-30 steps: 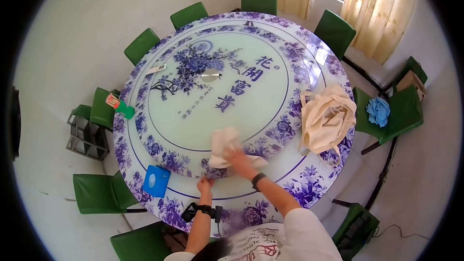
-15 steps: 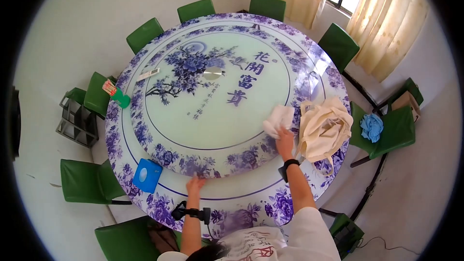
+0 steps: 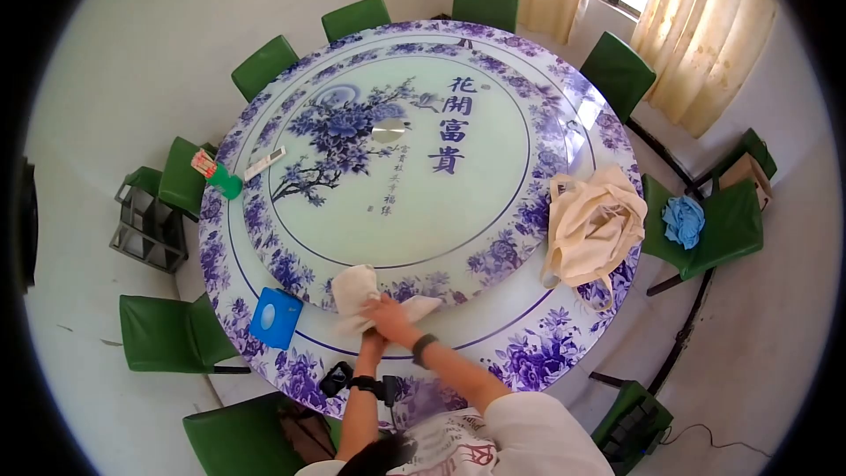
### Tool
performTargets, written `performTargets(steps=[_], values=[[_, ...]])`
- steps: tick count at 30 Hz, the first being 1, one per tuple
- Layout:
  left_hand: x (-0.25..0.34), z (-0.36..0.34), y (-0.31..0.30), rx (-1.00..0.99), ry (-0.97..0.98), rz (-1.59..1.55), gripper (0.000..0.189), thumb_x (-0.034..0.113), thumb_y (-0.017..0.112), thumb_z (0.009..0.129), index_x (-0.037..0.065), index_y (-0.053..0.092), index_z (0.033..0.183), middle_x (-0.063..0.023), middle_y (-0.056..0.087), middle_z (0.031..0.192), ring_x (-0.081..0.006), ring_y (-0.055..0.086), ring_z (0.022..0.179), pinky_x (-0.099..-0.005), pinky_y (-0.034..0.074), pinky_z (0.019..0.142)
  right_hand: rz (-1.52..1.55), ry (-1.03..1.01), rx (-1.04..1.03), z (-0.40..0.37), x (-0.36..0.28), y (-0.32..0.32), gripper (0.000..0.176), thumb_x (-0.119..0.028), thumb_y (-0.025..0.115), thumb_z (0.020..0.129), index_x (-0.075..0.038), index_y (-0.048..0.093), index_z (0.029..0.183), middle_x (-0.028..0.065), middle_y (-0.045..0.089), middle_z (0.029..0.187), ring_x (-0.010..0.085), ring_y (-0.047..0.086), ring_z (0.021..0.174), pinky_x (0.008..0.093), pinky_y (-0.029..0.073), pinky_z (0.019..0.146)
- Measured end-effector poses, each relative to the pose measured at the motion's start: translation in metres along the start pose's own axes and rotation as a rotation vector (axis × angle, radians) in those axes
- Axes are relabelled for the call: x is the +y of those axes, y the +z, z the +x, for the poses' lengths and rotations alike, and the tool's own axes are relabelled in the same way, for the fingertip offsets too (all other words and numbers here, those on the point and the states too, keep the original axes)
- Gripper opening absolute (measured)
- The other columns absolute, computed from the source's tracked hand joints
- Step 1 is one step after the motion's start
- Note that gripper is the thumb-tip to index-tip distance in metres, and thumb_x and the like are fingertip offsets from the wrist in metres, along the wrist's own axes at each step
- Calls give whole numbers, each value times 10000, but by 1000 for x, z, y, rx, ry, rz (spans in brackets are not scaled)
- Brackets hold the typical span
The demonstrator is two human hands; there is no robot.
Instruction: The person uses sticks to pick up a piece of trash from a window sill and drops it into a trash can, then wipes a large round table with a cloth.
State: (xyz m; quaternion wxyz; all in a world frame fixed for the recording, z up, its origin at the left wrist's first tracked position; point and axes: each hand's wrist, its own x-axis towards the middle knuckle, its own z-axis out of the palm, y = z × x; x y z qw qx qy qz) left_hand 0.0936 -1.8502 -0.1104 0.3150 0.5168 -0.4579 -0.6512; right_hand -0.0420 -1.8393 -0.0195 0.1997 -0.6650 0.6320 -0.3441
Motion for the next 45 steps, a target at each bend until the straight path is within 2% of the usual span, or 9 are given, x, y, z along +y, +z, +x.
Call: performTargets(steps=[3,13,18,24,28,31,36,41,45], values=[[92,-13,-4,-105,-402,-73,266,150,570,896,-54,557,1067,-160,641,980,-251,652,864,-341,538,747,-164,14,54,-23,57,-30,485,-31,593,663,-212,608,1113,8,548,1210,278,514,1023,368,455,824],[105,34,-108,177,-228,-69,260,168,574,906,-22,516,1073,-127,627,956,-270,647,897,-325,526,729,-436,647,524,-75,190,-213,355,-18,593,679,-72,601,1030,128,571,1106,346,501,998,426,410,867],[89,33,-27,428,-142,317,359,268,605,890,-41,567,712,-75,530,610,-194,561,529,-332,525,565,-441,577,543,-49,172,-143,374,-50,620,685,-19,591,1058,203,526,1165,381,461,1089,445,371,942],[49,1,29,481,8,712,268,223,541,900,-30,598,831,-118,584,678,-234,591,616,-412,511,638,-158,360,176,1,19,-46,499,-59,587,697,-172,582,1183,141,509,1216,335,450,1158,439,447,871],[-8,1,37,205,-182,-693,237,152,482,915,-39,588,1006,-145,641,948,-229,618,736,-360,499,648,-3,193,84,-11,-11,-37,446,-35,532,732,-204,619,1135,116,527,1203,322,506,1095,424,503,778],[18,-27,24,-240,-135,581,250,163,450,945,-37,583,1016,-126,647,919,-204,627,732,-337,516,654,-47,156,-74,-43,17,-66,533,-11,538,724,-234,573,1207,72,487,1297,301,493,1139,386,490,826],[60,-99,3,-243,-112,297,268,175,449,959,-50,588,1002,-119,662,854,-178,650,751,-289,528,677,-244,39,-249,-194,73,-180,668,-7,668,581,-208,567,1211,68,455,1357,272,462,1201,379,396,967],[71,-139,-28,-176,92,597,239,179,498,933,-18,592,1029,-138,661,881,-219,658,775,-304,522,672,-353,559,-41,-333,94,-253,657,-13,689,624,-188,546,1241,96,472,1311,306,452,1203,392,399,956],[108,-164,-23,-223,247,804,233,153,552,879,34,587,1077,-148,624,1010,-296,612,910,-361,494,746,-362,666,11,-335,89,-234,685,-24,689,630,-177,513,1274,153,447,1305,387,442,1179,426,409,947]])
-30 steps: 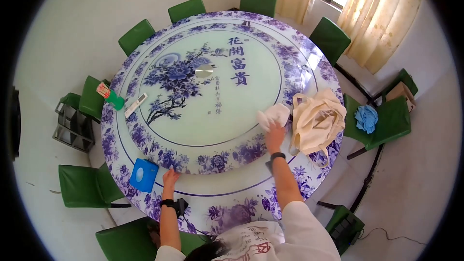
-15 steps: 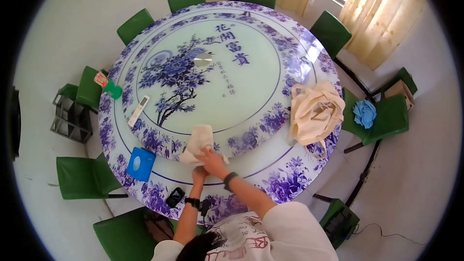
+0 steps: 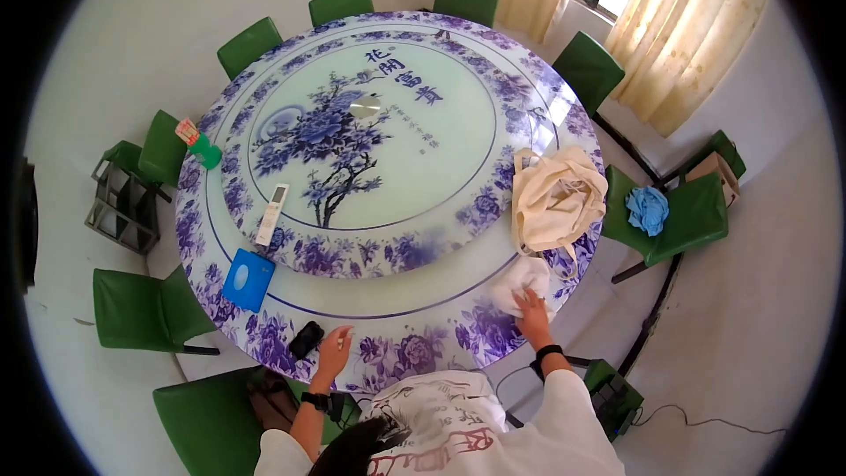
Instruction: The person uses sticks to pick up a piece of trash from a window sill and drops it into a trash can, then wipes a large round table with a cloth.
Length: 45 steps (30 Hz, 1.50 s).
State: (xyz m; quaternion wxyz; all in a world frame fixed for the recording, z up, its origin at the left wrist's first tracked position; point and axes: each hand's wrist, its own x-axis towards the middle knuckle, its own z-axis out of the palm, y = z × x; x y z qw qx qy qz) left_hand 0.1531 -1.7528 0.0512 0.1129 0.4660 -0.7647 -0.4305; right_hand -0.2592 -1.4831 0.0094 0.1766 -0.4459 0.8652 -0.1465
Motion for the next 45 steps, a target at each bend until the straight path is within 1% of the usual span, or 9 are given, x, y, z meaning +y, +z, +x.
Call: performTargets(steps=[4,10,12,17,23,30,36,37,45], values=[[28,-4,-37,3,147,176,313,141,561,861,59,545,1162,-141,586,1072,-324,540,1010,-402,436,859,142,-414,75,23,-90,14,707,-22,676,639,-175,481,1302,209,418,1310,408,411,1198,467,388,968],[74,-6,-106,10,319,460,408,187,607,843,45,506,1212,-173,530,1166,-359,504,1051,-424,429,871,230,-1222,-341,41,-247,116,587,-32,565,726,-176,485,1289,173,374,1348,367,445,1168,430,436,926],[80,-12,-107,-96,418,520,447,198,609,841,52,478,1242,-166,506,1208,-352,488,1091,-420,425,885,179,-1221,-499,40,-303,112,492,-34,561,720,-183,568,1189,148,424,1280,338,493,1081,404,479,849],[20,-38,-73,-456,166,718,892,471,622,791,83,161,1449,-184,170,1486,-347,150,1381,-553,211,1059,94,-1111,-383,31,-338,151,569,-76,611,704,-232,527,1245,102,454,1259,300,510,1053,375,486,831],[45,-43,11,-644,358,726,899,410,664,750,92,190,1444,-194,160,1490,-354,176,1375,-589,168,1058,211,-1141,-311,25,-199,66,525,-55,543,754,-244,535,1244,94,456,1282,308,522,1062,391,456,891],[166,22,153,-820,748,345,747,281,669,754,129,308,1390,-178,309,1427,-328,275,1337,-539,272,1031,122,-575,-306,-39,-33,-45,787,-18,678,573,-262,497,1299,76,371,1418,336,500,1065,401,443,897],[156,39,197,-539,730,208,509,231,616,774,66,493,1240,-163,476,1283,-338,461,1179,-453,380,955,111,-411,-223,-81,19,-52,751,-1,665,588,-261,520,1277,112,408,1375,357,498,1095,412,450,897],[192,47,145,-618,546,131,471,198,601,769,49,518,1208,-190,485,1259,-359,469,1160,-460,376,960,98,-426,-231,-78,11,-54,747,-1,664,590,-259,520,1277,122,416,1361,361,499,1099,413,452,895],[6,-41,-42,282,-23,569,694,170,650,770,26,327,1367,-205,288,1418,-392,240,1324,-470,212,1083,135,-558,-461,-15,-95,-31,687,-24,627,639,-246,509,1279,182,407,1314,363,502,1115,402,450,921]])
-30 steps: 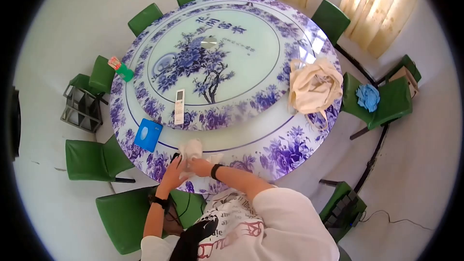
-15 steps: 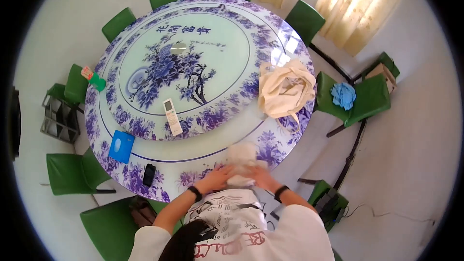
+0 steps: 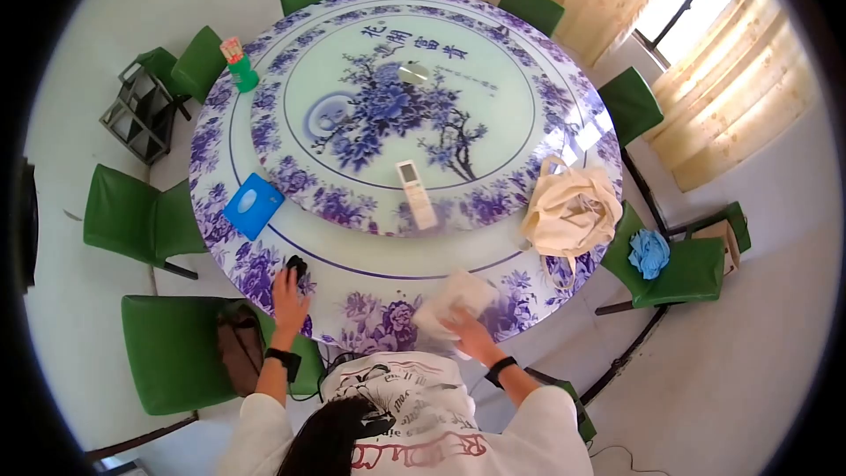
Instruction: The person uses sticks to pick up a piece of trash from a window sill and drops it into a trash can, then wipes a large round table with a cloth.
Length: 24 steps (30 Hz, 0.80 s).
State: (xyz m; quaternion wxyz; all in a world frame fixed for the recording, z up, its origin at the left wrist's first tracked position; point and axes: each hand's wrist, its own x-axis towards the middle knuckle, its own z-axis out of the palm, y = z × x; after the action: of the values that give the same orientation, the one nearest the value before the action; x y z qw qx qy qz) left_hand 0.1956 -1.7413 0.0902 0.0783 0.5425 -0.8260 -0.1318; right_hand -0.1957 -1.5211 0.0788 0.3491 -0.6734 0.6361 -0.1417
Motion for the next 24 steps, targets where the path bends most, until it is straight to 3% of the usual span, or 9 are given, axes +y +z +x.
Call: performTargets(steps=[3,6,9,12,16,19,21,22,24], values=[[-51,-38,-19,21,-106,72,725,197,653,785,33,288,1390,-192,261,1439,-387,240,1320,-469,218,1080,-141,-350,-28,59,-23,30,676,-14,593,675,-235,475,1302,186,387,1327,361,473,1158,409,416,968],[-80,-49,-27,21,-80,61,742,190,647,813,63,241,1421,-191,239,1441,-381,234,1320,-471,218,1083,-85,-465,-192,123,-83,36,674,-2,569,680,-237,465,1303,170,352,1359,351,448,1173,407,452,919],[-82,-37,-23,7,-88,2,752,191,663,782,60,265,1406,-188,262,1439,-377,244,1320,-463,225,1078,-6,-575,-89,172,-126,61,672,8,559,676,-236,472,1295,159,366,1331,344,496,1101,404,479,872],[-76,-12,-26,-30,-55,-91,660,165,617,822,76,301,1395,-175,319,1400,-374,310,1262,-465,268,1047,46,-387,-141,195,-178,61,634,4,544,701,-208,466,1294,176,381,1320,374,479,1130,430,465,896],[-60,11,-5,-24,78,-151,558,121,567,858,61,350,1369,-169,372,1344,-380,361,1183,-474,307,997,-1,-272,-102,193,-184,82,579,-11,570,697,-183,516,1247,131,383,1339,357,492,1114,406,487,870],[-46,21,6,20,86,-151,546,100,585,837,54,387,1344,-173,390,1325,-382,377,1148,-474,311,979,-11,-276,4,152,-165,72,546,-28,571,721,-178,522,1244,91,381,1371,332,484,1141,393,474,899],[-31,28,24,-5,42,-181,557,95,601,818,54,400,1336,-173,403,1316,-380,385,1146,-464,310,982,-49,-132,98,111,-145,77,639,-25,644,653,-224,523,1249,46,378,1404,334,495,1133,378,491,869],[-22,32,34,-34,123,-257,555,138,606,817,57,410,1330,-169,404,1322,-352,391,1166,-476,296,986,-88,-86,162,87,-137,75,640,-23,645,652,-226,527,1247,47,399,1390,326,495,1144,376,484,890],[8,36,46,-71,301,-347,631,132,660,726,23,419,1299,-177,480,1245,-363,441,1121,-456,336,952,-60,134,203,46,-118,84,569,-154,664,752,-228,502,1292,102,383,1406,294,455,1218,372,415,984]])
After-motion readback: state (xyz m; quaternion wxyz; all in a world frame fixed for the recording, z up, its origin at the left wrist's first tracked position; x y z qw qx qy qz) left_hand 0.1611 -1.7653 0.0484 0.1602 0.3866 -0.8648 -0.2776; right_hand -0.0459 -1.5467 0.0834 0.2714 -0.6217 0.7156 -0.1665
